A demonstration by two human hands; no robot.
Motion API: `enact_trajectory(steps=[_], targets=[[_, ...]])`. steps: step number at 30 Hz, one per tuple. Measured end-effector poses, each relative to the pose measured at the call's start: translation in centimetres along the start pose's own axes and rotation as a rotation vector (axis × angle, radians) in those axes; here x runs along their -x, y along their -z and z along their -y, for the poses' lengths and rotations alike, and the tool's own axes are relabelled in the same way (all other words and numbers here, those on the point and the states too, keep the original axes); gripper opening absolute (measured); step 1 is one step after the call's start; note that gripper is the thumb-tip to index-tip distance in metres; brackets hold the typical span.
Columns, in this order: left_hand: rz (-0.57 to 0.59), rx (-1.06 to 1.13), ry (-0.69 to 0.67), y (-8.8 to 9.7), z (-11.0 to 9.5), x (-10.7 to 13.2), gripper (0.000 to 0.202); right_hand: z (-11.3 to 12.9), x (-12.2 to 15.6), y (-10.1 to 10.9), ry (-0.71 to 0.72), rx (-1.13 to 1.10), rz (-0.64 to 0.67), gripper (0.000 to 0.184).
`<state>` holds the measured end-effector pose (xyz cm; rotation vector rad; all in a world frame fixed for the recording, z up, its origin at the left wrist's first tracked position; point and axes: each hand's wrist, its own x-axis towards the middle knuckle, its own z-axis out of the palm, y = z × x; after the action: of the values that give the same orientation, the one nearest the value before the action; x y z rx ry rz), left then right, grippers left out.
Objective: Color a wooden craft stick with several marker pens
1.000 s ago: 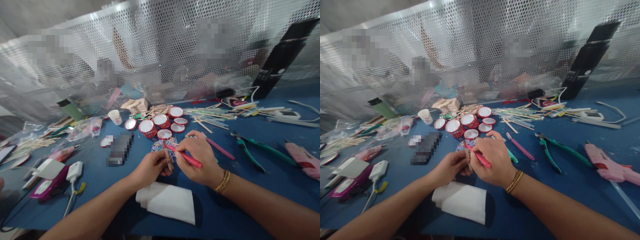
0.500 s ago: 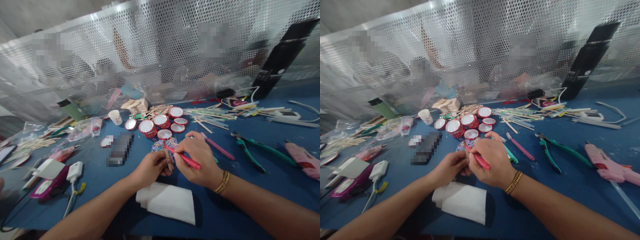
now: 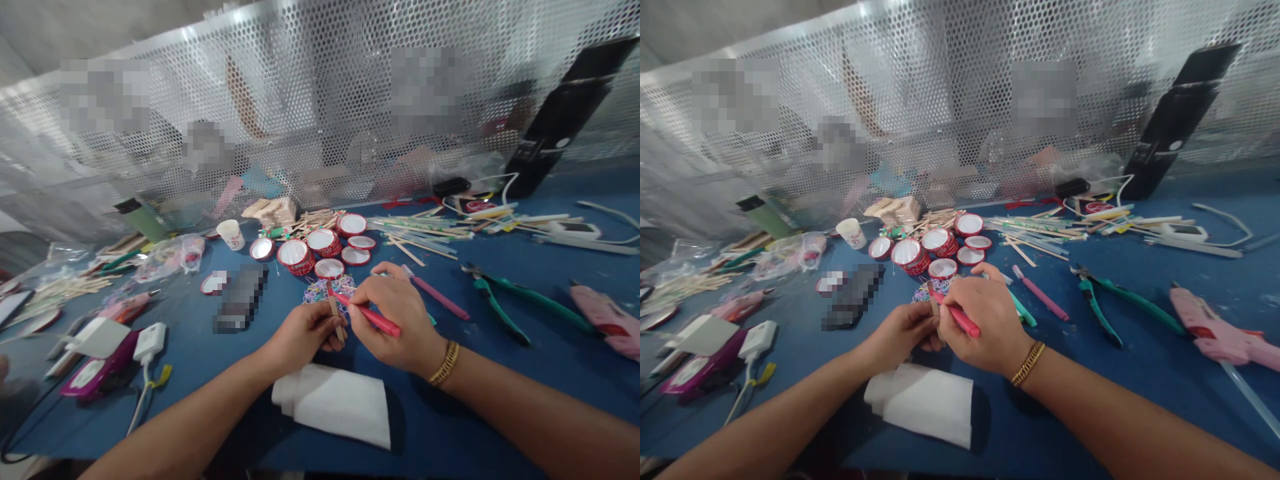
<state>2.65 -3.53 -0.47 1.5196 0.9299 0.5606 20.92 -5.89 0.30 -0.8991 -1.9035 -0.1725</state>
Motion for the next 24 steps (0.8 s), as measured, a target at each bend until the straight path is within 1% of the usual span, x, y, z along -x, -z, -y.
enact_trajectory(steps=[5, 11, 17, 20, 24], targets=[[-0.005, 0.002, -0.003, -0.01, -0.03, 0.12, 0.041, 0.06, 0.06, 0.01, 0.011, 0.0, -0.022, 0.007], [-0.002, -0.015, -0.002, 0.02, -0.05, 0.12, 0.04, 0.11, 0.03, -0.07, 0.001, -0.008, 0.018, 0.007], [-0.005, -0.01, 0.004, -0.02, -0.15, 0.11, 0.038, 0.09, 0.02, 0.08, 0.01, -0.003, -0.027, 0.007], [-0.003, -0.009, 0.0, 0.01, -0.13, 0.14, 0.037, 0.18, 0.02, 0.04, 0.009, -0.018, -0.007, 0.008], [0.005, -0.011, -0.004, 0.08, 0.05, 0.15, 0.036, 0.01, 0.05, 0.03, 0.004, 0.016, -0.001, 0.008]])
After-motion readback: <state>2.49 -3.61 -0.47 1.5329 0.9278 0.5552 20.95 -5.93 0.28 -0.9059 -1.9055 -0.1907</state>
